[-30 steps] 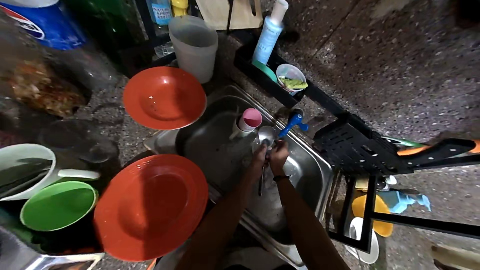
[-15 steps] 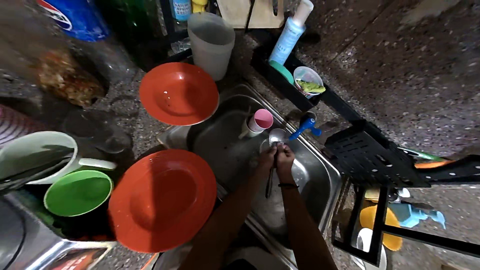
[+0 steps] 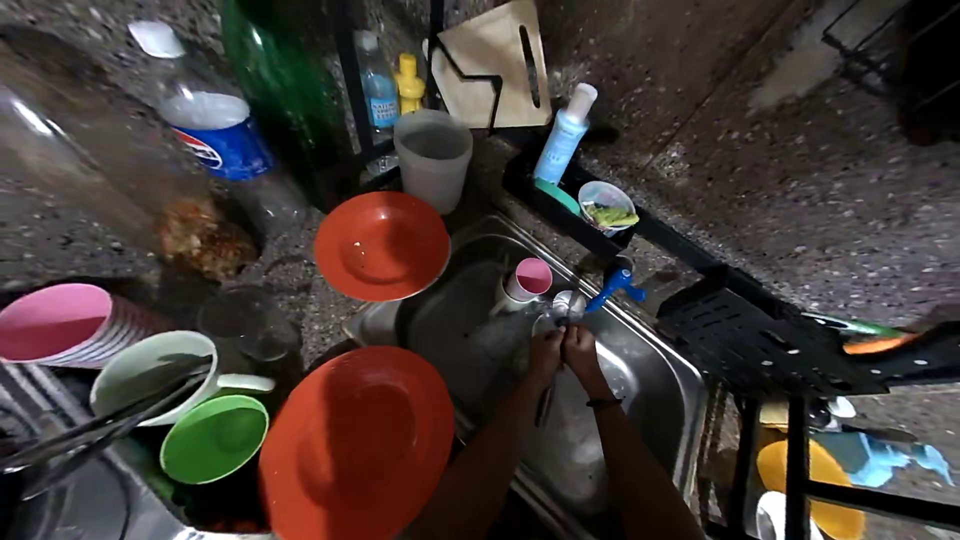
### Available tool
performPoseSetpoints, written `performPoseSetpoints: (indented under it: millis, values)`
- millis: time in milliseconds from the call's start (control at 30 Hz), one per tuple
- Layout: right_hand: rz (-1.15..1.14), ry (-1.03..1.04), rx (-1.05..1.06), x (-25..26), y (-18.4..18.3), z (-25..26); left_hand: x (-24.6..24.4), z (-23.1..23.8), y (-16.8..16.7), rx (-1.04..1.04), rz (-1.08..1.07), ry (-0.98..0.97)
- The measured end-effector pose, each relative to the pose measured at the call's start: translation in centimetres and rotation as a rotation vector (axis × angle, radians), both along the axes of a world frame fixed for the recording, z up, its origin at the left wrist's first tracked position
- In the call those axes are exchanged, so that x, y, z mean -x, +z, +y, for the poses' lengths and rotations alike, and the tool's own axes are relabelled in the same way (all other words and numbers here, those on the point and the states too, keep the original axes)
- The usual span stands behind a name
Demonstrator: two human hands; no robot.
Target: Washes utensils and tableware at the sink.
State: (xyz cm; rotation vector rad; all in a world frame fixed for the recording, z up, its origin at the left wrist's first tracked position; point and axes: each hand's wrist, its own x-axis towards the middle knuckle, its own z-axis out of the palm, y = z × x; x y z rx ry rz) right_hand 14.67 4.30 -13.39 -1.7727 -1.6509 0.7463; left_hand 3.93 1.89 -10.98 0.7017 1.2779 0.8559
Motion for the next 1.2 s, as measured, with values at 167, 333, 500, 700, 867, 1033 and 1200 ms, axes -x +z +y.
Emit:
performPoseSetpoints:
  millis: [167,333,500,700,867,1033,1200]
  values:
    - [0.379,-0.019,0.181,-2.0,0.8,-0.1,-0.3,0.6,-1.1,-0.003,-0.001,-0.021]
    - [0.722,-0.053,0.121,-4.2,0.4,-1.4,0.1,-0.8,-0.1,-0.069,-0.052,0.052]
    - [0.710,-0.128,0.001,-2.5,0.5,-2.9,2.5,-4.7,5.6,-0.148,0.109,-0.150]
    - [0.657,-0.249,-0.010,0.9,0.5,-3.8,8.3,-9.4,14.0,-0.235,0.745,-0.499]
    - [0.551,-0.294,0.038,2.1,0.6,-3.9,14.8,-13.2,17.5,-0.204,0.995,-0.344]
    - [0.533,-0.282,0.017,1.9,0.7,-4.4,23.7,-19.7,20.9,-0.178,1.377,-0.031]
    - [0.568,-0.211,-0.007,1.7,0.3,-4.3,30.4,-26.1,22.0,-0.204,1.737,0.267]
